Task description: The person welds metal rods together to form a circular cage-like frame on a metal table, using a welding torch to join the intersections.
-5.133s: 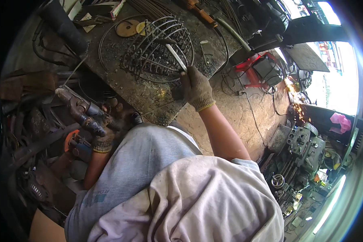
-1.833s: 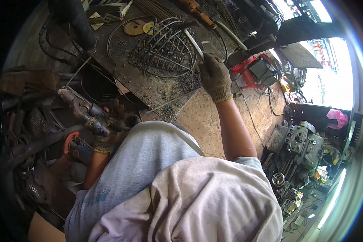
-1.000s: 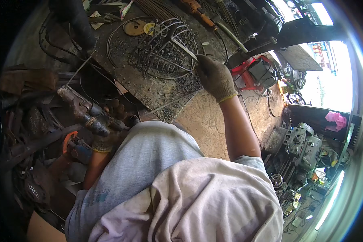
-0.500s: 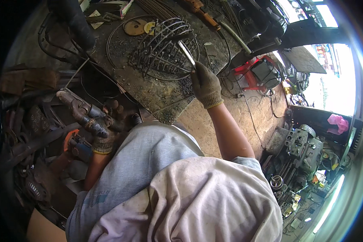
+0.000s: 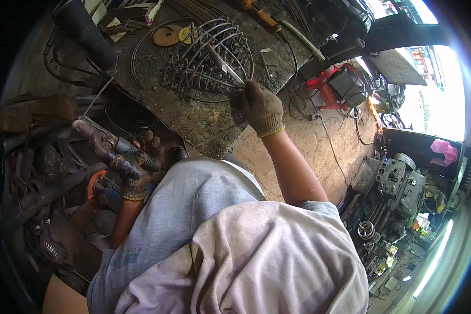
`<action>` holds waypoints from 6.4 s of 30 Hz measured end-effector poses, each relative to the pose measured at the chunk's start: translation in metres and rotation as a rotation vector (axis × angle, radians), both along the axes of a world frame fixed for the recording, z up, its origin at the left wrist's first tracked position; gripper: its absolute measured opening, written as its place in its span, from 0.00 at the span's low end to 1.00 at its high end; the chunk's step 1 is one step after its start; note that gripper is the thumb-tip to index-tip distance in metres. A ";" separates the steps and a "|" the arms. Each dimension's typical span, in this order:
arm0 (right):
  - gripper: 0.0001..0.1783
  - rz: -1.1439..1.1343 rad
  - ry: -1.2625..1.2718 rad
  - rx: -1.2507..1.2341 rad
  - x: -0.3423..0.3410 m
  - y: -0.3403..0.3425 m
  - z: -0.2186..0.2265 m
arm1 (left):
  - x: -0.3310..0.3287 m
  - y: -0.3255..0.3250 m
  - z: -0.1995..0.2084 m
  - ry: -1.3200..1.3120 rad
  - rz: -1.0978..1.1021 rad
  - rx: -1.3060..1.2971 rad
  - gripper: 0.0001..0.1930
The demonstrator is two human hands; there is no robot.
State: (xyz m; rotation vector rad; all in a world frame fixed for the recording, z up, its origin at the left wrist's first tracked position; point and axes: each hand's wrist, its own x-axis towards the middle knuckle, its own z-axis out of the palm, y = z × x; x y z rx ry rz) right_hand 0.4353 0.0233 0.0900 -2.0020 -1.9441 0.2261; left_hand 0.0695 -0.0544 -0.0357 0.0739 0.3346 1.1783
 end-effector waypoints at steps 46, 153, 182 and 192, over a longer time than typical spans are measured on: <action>0.17 -0.163 0.955 0.244 0.056 0.041 0.071 | 0.004 0.000 0.046 -0.175 -0.001 -0.237 0.16; 0.14 -0.269 1.021 0.010 -0.037 0.001 0.165 | 0.004 0.012 0.017 -0.148 -0.138 0.048 0.19; 0.13 -0.255 1.046 0.118 -0.030 -0.008 0.142 | -0.021 0.026 0.031 0.183 -0.136 0.127 0.18; 0.15 -0.314 0.977 0.111 -0.024 -0.002 0.141 | -0.018 0.040 0.044 0.198 -0.243 0.129 0.17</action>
